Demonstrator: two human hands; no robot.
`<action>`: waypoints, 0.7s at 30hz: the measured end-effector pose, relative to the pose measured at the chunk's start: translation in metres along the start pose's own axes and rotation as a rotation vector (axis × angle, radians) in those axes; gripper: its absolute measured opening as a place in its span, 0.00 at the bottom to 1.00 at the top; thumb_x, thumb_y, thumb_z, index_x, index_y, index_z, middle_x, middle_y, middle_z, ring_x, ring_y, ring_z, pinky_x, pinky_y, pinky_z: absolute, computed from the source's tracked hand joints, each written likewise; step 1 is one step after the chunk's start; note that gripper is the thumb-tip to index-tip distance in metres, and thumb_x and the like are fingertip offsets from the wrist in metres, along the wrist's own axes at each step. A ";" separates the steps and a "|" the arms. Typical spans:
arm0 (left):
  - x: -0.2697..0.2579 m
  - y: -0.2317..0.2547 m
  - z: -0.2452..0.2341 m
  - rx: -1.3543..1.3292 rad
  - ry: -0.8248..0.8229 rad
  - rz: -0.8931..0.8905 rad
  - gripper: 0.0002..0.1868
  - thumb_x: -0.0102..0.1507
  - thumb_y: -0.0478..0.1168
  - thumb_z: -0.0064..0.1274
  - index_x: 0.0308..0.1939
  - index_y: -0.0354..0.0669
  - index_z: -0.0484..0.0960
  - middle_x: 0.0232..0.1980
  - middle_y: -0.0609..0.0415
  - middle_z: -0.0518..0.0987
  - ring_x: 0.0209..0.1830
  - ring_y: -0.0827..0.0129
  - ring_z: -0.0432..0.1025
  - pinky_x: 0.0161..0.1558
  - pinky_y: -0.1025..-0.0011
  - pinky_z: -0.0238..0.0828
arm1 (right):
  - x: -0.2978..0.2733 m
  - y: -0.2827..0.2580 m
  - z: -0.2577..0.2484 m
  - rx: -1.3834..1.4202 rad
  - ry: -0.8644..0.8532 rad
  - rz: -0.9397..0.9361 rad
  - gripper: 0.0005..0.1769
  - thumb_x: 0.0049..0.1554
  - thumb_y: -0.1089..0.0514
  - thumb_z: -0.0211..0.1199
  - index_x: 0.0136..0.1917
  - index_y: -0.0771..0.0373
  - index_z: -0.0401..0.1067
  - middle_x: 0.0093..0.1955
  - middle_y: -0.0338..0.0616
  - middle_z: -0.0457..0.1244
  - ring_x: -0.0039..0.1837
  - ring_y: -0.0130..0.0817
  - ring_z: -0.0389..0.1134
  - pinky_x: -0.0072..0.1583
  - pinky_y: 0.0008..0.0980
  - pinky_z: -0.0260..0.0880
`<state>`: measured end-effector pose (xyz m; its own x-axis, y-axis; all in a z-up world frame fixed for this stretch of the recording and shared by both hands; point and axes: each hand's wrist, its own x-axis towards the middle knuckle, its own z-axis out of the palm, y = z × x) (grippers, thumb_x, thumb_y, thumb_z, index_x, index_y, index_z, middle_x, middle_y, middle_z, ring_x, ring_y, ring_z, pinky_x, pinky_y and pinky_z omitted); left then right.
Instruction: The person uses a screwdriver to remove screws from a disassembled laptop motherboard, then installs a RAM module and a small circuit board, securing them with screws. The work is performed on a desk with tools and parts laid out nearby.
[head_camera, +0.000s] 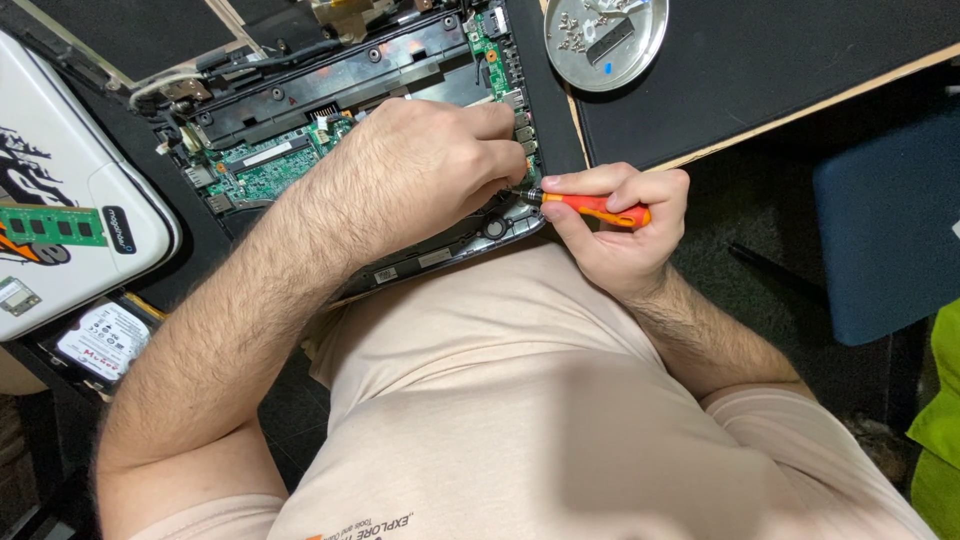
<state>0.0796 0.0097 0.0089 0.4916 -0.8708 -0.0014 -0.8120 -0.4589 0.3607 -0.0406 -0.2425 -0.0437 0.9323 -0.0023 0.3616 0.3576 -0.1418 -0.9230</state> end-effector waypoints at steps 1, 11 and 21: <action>0.001 0.000 0.000 0.000 -0.001 0.000 0.09 0.81 0.45 0.63 0.45 0.60 0.86 0.48 0.61 0.79 0.32 0.57 0.83 0.22 0.52 0.79 | 0.000 0.000 0.000 0.000 0.000 0.000 0.33 0.67 0.75 0.79 0.60 0.60 0.52 0.51 0.70 0.75 0.57 0.57 0.84 0.62 0.43 0.85; -0.004 0.000 0.005 0.158 0.075 0.102 0.08 0.77 0.38 0.62 0.46 0.60 0.81 0.49 0.62 0.77 0.33 0.65 0.82 0.27 0.59 0.77 | 0.001 -0.001 0.000 0.002 0.026 0.011 0.32 0.68 0.73 0.78 0.60 0.60 0.52 0.50 0.70 0.75 0.55 0.57 0.84 0.60 0.42 0.85; -0.003 0.009 0.009 0.225 0.137 0.101 0.07 0.77 0.39 0.60 0.46 0.58 0.79 0.47 0.65 0.76 0.31 0.68 0.78 0.21 0.60 0.70 | -0.004 0.004 0.001 0.036 0.044 -0.030 0.34 0.67 0.73 0.79 0.60 0.59 0.51 0.51 0.71 0.74 0.55 0.55 0.83 0.59 0.42 0.86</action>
<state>0.0682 0.0071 0.0041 0.4301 -0.8893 0.1558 -0.9010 -0.4119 0.1361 -0.0427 -0.2420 -0.0486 0.9182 -0.0418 0.3939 0.3879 -0.1071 -0.9155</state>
